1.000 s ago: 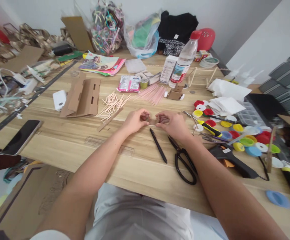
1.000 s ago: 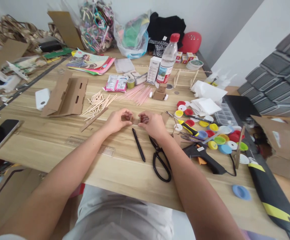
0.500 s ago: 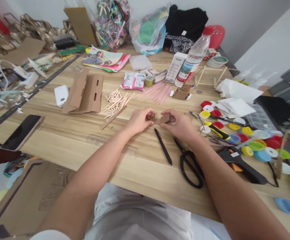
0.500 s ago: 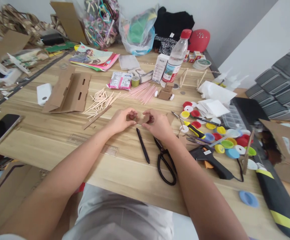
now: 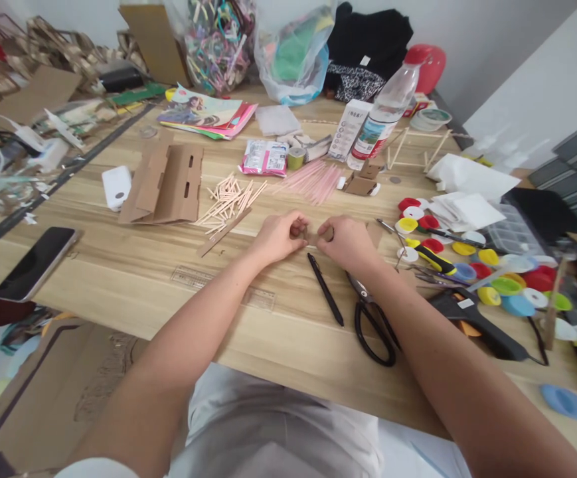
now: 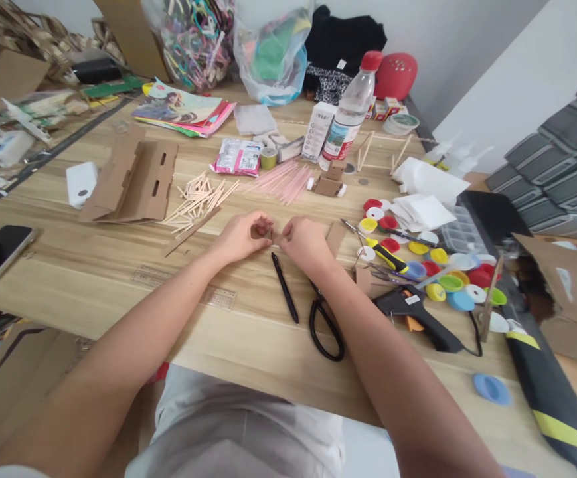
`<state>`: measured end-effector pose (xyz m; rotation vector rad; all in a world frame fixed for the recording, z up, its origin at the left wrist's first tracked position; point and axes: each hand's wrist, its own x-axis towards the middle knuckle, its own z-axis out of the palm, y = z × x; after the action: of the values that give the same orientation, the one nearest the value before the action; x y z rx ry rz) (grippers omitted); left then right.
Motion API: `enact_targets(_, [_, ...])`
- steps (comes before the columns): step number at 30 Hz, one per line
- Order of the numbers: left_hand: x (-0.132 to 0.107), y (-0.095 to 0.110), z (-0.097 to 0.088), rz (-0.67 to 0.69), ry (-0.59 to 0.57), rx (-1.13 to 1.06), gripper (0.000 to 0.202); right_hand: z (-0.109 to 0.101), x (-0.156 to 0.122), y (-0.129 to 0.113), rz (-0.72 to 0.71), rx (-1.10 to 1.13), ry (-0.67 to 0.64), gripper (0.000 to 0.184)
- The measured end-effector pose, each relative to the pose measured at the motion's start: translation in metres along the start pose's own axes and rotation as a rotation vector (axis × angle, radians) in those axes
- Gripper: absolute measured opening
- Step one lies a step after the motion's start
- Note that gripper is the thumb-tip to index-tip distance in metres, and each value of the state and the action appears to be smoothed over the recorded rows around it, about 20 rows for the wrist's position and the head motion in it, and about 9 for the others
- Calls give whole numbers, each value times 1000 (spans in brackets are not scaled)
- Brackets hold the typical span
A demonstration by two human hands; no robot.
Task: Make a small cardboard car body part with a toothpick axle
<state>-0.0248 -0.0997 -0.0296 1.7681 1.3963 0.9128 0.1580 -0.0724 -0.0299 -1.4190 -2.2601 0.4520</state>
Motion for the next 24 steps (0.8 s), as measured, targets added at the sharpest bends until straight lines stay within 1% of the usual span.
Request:
enact_targets(5, [2, -5, 1, 26, -11, -31, 32, 3, 5, 6, -19, -39, 11, 16])
enact_targets(10, [3, -9, 4, 57, -2, -11, 32, 11, 11, 8, -14, -38, 9, 16])
enact_targets(13, [3, -8, 4, 50, 1, -13, 32, 12, 11, 7, 6, -33, 15, 16])
enact_targets(15, [2, -7, 4, 31, 7, -25, 33, 6, 8, 5, 16, -34, 22, 17])
enact_targets(17, [2, -6, 4, 4, 25, -50, 34, -4, 2, 3, 27, -8, -4, 15])
enact_targets(18, [2, -7, 4, -10, 34, -75, 34, -10, -1, 2, 38, 33, -40, 16])
enact_targets(21, [4, -9, 1, -17, 44, -211, 34, -26, -10, 1, 53, 215, -160, 29])
enact_targets(22, [5, -10, 0, -7, 36, -268, 34, -30, -13, 2, 39, 254, -171, 30])
enact_targets(24, [6, -10, -3, 4, 12, -376, 35, -35, -16, 1, -23, 263, -138, 25])
